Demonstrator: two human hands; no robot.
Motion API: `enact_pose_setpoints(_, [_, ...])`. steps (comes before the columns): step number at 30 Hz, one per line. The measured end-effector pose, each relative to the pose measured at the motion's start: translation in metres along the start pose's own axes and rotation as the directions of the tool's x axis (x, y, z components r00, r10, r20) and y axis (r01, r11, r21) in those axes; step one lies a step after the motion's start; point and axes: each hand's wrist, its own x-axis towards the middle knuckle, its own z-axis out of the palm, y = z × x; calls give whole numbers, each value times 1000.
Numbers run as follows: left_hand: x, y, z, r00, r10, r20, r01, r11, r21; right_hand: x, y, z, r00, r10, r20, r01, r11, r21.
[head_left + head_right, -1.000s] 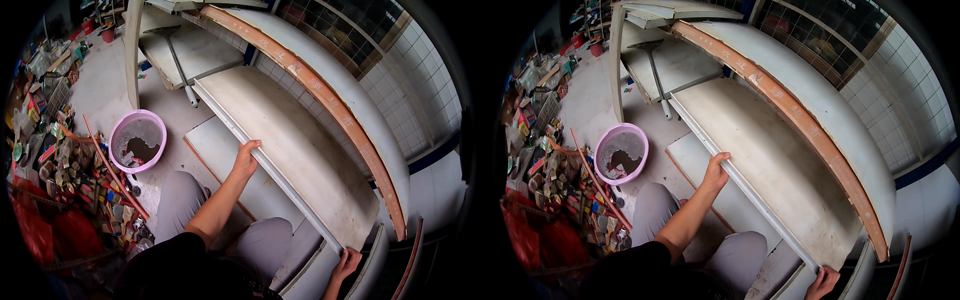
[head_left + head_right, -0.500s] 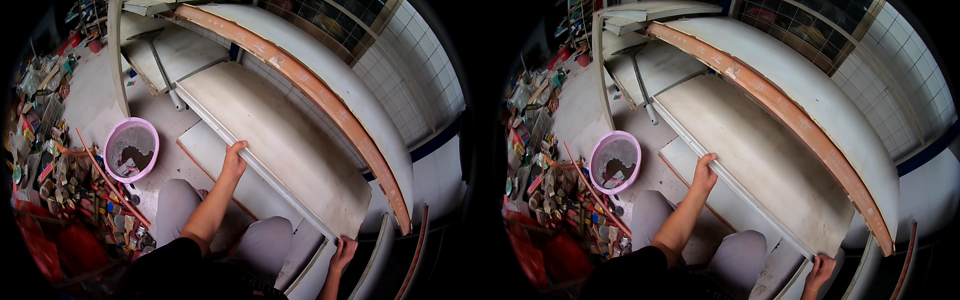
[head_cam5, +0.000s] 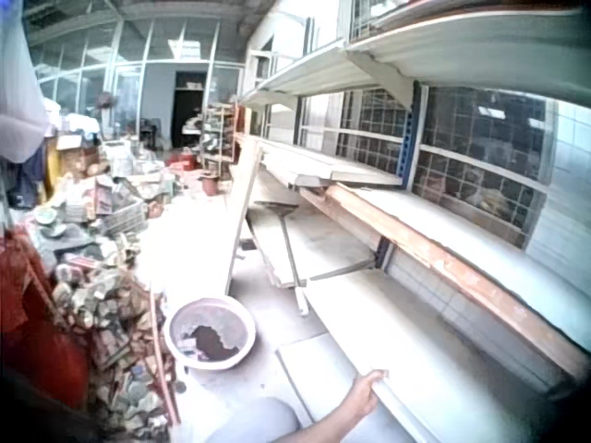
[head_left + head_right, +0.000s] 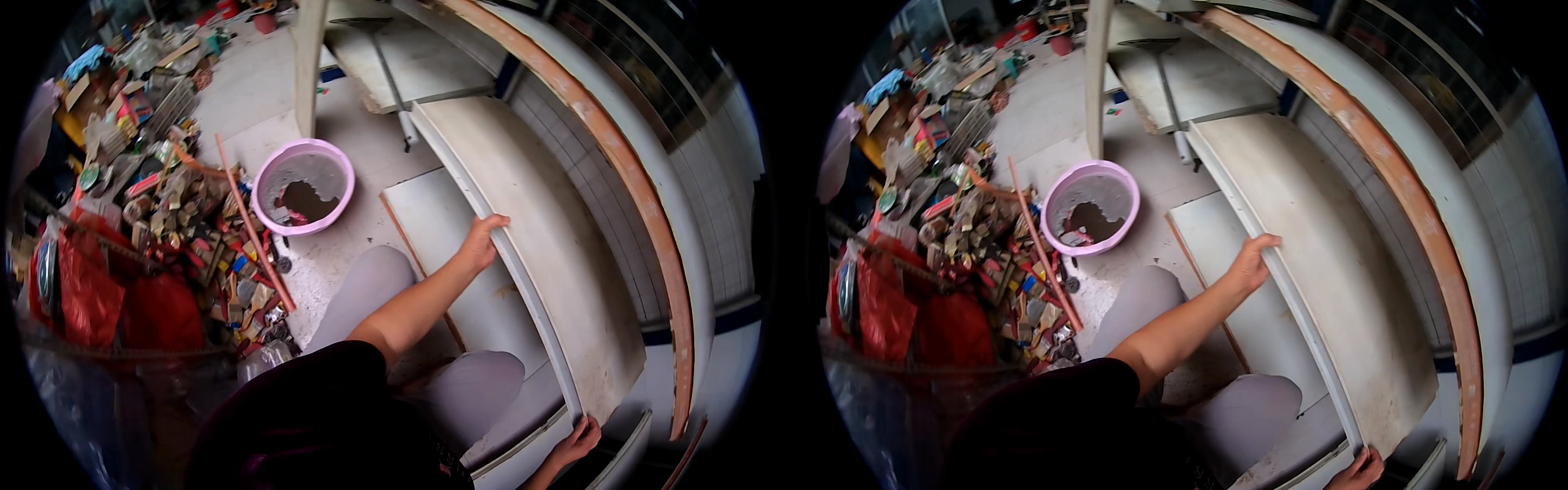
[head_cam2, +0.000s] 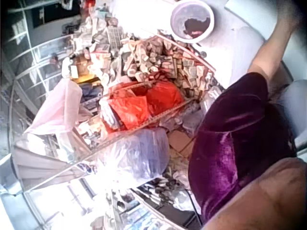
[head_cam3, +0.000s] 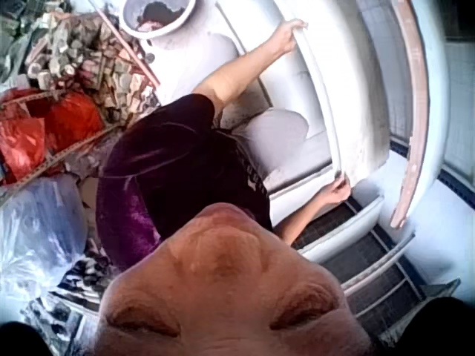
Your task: The person removes white metal shelf panels from a shelving unit rack by hand and stacks them together on the floor.
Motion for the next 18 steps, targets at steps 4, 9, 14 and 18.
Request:
enact_pose_setpoints(4, [-7,7,7,998,-29,63,30,999,-18,2,-16,-13,971,-211,-113,197,973,-122])
enact_pose_setpoints(9, [-1,9,0,1000,-3,6,4,1000,-26,-27,27,-28,785,533,-316,-346,800,490])
enact_pose_setpoints(14, [-4,7,4,999,-43,1,43,999,5,-33,18,-36,344,749,567,-519,-352,779])
enact_pose_setpoints(18, [-3,10,-7,998,-57,21,58,998,-15,-19,-17,-22,522,563,641,-513,-394,763])
